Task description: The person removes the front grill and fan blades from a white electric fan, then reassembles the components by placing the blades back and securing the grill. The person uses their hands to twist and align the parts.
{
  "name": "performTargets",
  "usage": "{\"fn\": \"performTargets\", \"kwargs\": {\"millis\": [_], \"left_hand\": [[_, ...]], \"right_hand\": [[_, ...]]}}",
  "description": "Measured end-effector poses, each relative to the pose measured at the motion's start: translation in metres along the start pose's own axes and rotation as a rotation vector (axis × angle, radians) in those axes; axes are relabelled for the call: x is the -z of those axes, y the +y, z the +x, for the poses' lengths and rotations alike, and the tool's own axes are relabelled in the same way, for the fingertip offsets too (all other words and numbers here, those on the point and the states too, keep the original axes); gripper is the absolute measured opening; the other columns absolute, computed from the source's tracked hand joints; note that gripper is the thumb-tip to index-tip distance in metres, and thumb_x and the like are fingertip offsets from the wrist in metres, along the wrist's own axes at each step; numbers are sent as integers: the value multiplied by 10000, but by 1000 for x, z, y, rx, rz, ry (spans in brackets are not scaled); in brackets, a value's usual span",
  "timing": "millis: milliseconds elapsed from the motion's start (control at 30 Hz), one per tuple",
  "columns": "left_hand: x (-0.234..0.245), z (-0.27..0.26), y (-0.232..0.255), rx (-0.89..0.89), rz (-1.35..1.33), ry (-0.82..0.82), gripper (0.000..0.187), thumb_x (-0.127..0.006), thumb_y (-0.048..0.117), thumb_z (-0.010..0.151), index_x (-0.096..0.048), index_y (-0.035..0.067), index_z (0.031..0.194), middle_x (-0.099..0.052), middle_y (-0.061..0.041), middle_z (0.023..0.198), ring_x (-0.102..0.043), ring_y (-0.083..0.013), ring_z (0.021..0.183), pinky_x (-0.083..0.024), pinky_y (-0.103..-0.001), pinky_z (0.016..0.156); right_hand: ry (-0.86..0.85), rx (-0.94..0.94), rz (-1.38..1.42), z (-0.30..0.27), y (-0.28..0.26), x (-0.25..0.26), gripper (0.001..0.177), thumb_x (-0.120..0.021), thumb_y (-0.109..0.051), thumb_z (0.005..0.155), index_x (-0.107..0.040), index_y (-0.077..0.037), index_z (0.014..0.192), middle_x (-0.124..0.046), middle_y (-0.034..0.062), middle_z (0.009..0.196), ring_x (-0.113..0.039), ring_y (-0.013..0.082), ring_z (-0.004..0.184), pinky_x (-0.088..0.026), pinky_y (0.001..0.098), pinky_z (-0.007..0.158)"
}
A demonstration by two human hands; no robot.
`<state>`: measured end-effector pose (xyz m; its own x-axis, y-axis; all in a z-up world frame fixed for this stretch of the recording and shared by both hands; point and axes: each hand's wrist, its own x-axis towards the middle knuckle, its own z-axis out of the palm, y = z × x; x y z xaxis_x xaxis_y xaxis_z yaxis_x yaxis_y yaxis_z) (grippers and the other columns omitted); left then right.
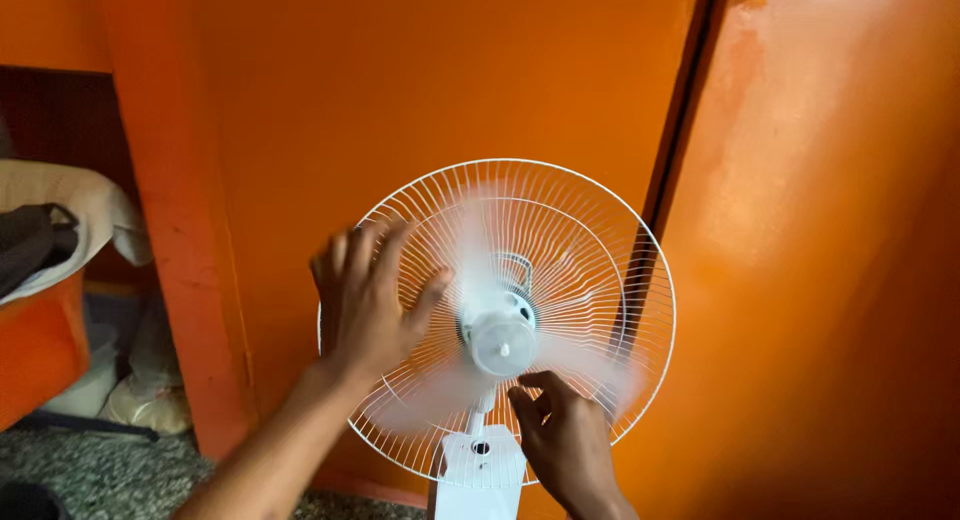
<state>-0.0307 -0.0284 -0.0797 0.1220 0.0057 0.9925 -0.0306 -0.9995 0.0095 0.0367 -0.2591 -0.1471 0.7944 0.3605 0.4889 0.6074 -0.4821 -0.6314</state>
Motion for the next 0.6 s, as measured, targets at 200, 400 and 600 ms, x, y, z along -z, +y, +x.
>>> {"fn": "performTargets", "kwargs": {"millis": [200, 400, 600], "left_hand": [[-17, -61, 63, 864, -516, -361, 390, -675, 420, 929, -779, 48, 882, -684, -33, 647, -503, -112, 470, -418, -279, 432], [-46, -72, 98, 1646, -1049, -604, 466, -643, 485, 959, -780, 51, 1062, -659, -56, 698, -337, -74, 418, -296, -240, 386], [-73, -66, 105, 1803, -1226, -428, 425, -661, 416, 952, -782, 27, 1073, -671, -40, 764, -320, -75, 406, -239, -240, 352]], "right_hand": [[7, 3, 79, -12, 19, -9, 254, -738, -287, 868, -783, -84, 1014, -743, 115, 613, -709, 223, 495, -543, 359, 535], [14, -34, 46, -13, 38, 3, 231, -757, -280, 869, -786, -85, 989, -676, 90, 568, -635, 186, 476, -507, 350, 514], [-9, -173, 47, -15, 53, 13, 229, -769, -299, 859, -804, -103, 972, -562, 78, 486, -499, 150, 437, -405, 345, 470]]}}
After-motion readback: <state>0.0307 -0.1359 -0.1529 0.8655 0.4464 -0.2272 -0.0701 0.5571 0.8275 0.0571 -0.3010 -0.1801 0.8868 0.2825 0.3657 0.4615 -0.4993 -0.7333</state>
